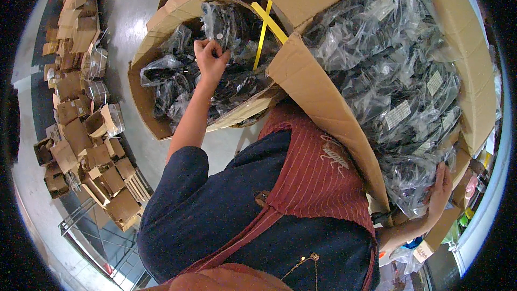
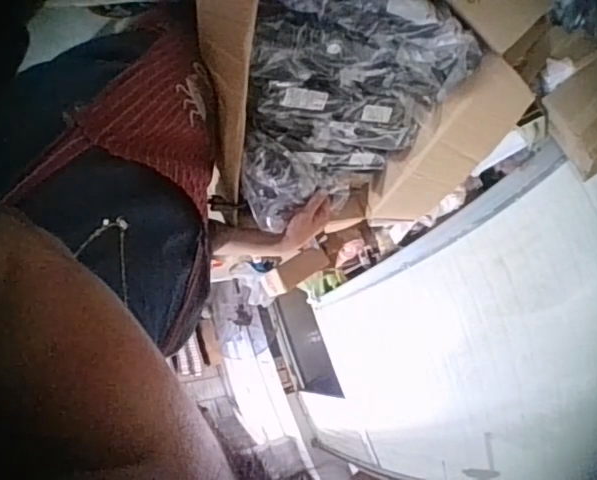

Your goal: The person picks up and organizes bagged power outlets from one cardboard box and moves them into a larger cardboard box, holding the outlets up to the camera to show the labels and ports.

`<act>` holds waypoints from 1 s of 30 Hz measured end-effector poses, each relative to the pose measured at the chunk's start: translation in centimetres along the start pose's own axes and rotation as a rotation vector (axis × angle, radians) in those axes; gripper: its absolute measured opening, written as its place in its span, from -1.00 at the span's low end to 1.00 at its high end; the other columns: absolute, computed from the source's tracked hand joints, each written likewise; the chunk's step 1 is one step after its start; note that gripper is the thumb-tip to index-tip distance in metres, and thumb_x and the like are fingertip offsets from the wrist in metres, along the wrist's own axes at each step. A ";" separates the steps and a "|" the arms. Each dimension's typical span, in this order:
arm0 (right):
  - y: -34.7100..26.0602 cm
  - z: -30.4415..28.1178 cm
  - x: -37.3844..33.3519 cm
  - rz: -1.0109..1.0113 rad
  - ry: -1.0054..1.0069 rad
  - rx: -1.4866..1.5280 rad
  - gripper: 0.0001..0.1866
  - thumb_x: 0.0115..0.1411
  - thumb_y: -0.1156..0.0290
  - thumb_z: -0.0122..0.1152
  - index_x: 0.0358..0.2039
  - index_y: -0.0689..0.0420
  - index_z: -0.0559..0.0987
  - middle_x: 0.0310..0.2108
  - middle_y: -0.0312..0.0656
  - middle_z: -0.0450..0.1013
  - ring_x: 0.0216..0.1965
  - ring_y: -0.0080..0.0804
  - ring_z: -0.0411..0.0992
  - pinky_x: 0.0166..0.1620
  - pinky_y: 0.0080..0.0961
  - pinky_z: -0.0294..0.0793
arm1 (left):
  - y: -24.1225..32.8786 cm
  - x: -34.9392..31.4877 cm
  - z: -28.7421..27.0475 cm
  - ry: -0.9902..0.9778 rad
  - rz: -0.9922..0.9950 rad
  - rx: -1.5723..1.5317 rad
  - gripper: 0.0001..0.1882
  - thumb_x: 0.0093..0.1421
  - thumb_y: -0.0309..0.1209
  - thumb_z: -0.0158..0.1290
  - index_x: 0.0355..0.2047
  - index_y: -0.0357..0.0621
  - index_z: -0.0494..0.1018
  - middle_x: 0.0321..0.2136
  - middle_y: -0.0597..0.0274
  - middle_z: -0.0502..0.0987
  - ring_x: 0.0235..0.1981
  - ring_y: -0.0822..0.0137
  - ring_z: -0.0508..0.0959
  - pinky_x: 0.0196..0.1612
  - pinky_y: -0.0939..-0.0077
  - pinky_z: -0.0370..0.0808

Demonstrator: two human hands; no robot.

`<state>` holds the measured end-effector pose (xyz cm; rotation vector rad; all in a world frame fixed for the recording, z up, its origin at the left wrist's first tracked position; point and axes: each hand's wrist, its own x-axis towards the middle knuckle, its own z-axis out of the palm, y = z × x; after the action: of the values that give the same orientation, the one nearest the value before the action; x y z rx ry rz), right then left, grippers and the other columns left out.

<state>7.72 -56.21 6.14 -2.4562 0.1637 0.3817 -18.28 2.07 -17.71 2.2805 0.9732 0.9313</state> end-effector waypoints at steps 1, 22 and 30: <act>-0.3 0.2 -0.1 0.002 0.022 0.023 -0.54 0.33 -0.03 0.10 -0.12 0.15 0.59 -0.81 -0.44 0.18 -0.90 -0.71 0.05 -0.83 -0.68 -0.06 | 0.1 0.0 -0.1 0.001 -0.003 0.011 -0.74 -0.31 -0.53 0.24 -0.66 -0.16 0.33 -0.35 0.07 0.32 -0.22 0.03 0.36 -0.18 0.21 0.34; 1.0 -0.8 0.3 -0.017 -0.060 0.006 -0.45 0.32 -0.07 0.09 0.01 0.18 0.56 -0.75 -0.43 0.22 -0.86 -0.74 0.07 -0.80 -0.69 -0.04 | -0.5 0.2 -0.2 0.004 -0.091 0.011 -0.76 -0.28 -0.46 0.25 -0.65 -0.17 0.36 -0.40 0.08 0.34 -0.26 0.05 0.38 -0.19 0.22 0.37; 0.1 -0.3 -0.1 0.011 -0.033 -0.002 -0.43 0.33 -0.07 0.07 0.03 0.20 0.55 -0.74 -0.44 0.20 -0.85 -0.74 0.04 -0.78 -0.69 -0.04 | -0.5 0.5 -0.5 -0.020 -0.156 0.061 -0.75 -0.29 -0.42 0.28 -0.65 -0.18 0.40 -0.39 0.05 0.35 -0.27 0.03 0.41 -0.21 0.21 0.41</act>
<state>7.65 -56.50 6.38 -2.4505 0.1633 0.4279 -18.59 2.84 -17.52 2.2220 1.1662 0.8218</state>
